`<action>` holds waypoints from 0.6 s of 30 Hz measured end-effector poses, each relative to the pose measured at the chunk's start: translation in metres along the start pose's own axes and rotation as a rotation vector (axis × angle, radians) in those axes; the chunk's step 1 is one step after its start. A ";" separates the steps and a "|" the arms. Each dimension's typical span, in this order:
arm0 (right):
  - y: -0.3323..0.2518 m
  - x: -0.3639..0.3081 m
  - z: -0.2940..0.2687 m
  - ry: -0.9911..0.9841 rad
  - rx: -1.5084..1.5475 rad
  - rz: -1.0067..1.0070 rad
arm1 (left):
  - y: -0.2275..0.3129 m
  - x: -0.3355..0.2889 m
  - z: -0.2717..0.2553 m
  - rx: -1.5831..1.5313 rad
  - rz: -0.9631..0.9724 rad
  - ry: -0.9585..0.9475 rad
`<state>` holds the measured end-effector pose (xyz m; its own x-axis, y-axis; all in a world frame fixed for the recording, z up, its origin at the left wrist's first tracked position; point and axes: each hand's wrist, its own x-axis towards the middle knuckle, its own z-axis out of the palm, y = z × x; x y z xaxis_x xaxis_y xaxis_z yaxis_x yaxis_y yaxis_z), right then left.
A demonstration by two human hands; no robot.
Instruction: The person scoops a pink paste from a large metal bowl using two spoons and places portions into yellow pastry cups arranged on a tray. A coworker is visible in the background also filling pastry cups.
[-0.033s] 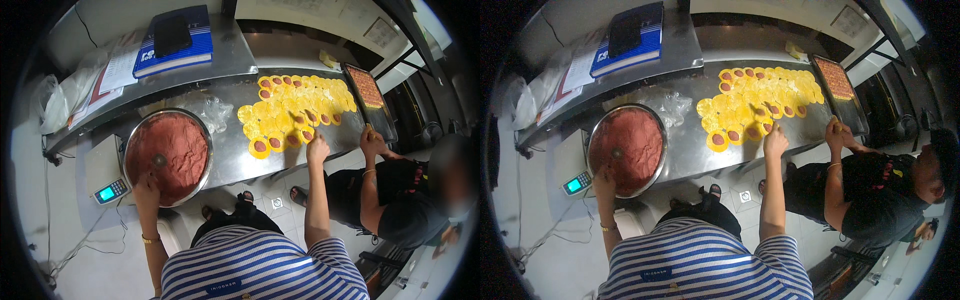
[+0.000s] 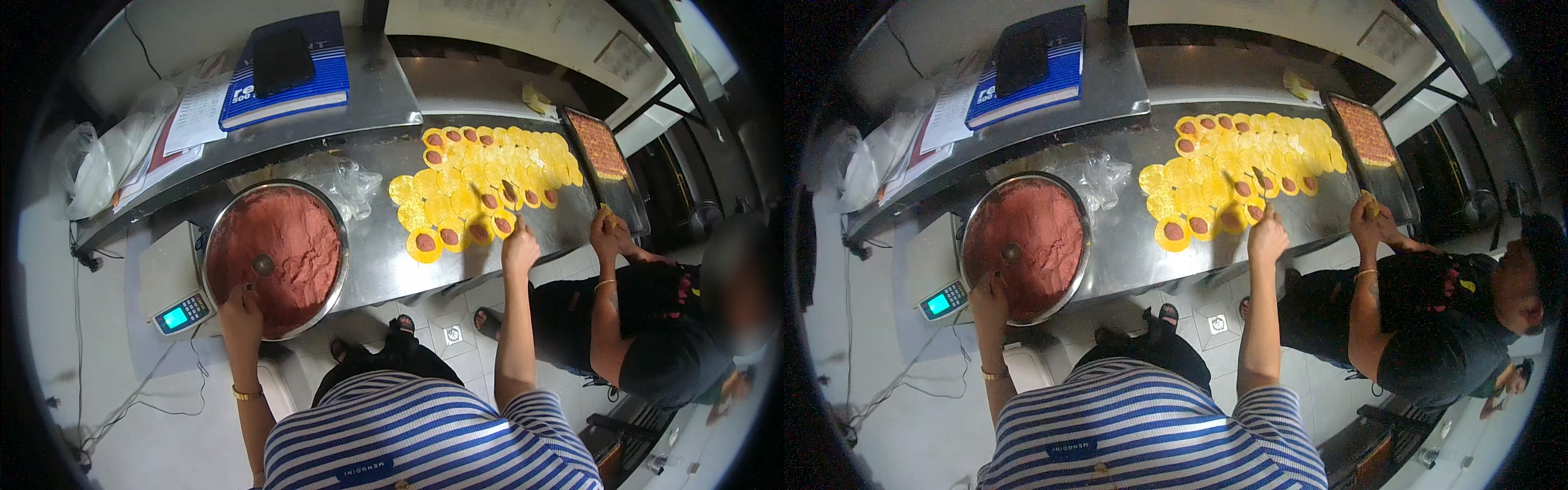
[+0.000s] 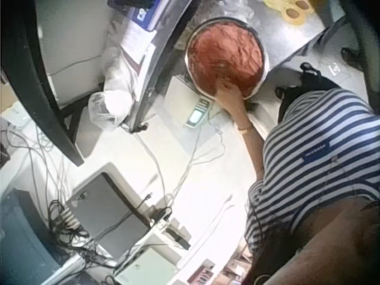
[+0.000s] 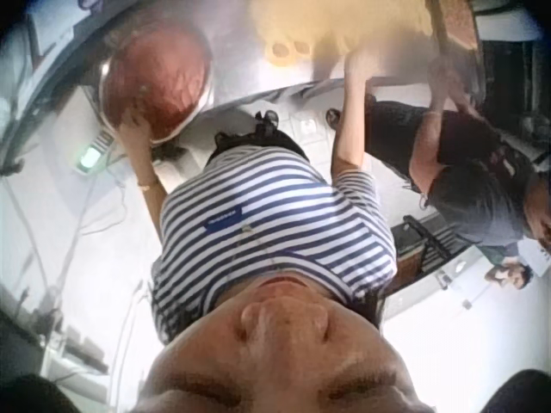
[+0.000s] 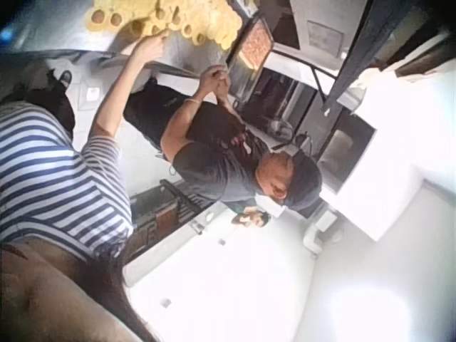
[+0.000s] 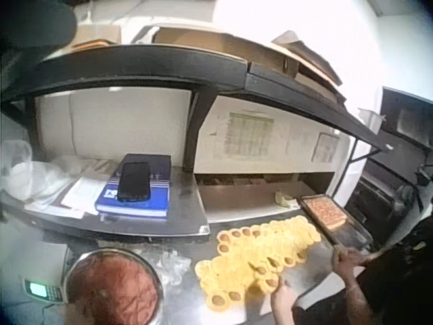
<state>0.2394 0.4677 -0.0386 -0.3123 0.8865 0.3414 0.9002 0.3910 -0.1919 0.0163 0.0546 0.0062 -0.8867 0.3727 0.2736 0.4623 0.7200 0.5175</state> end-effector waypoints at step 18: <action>-0.260 -0.092 -0.070 -0.610 0.156 -1.482 | -0.087 0.001 -0.049 -0.374 -0.021 -0.087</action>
<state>0.0555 0.2670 0.0443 -0.9398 -0.3299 -0.0888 -0.3158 0.9380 -0.1428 -0.0245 -0.0364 0.0016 -0.8856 0.4201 0.1981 0.3992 0.4704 0.7870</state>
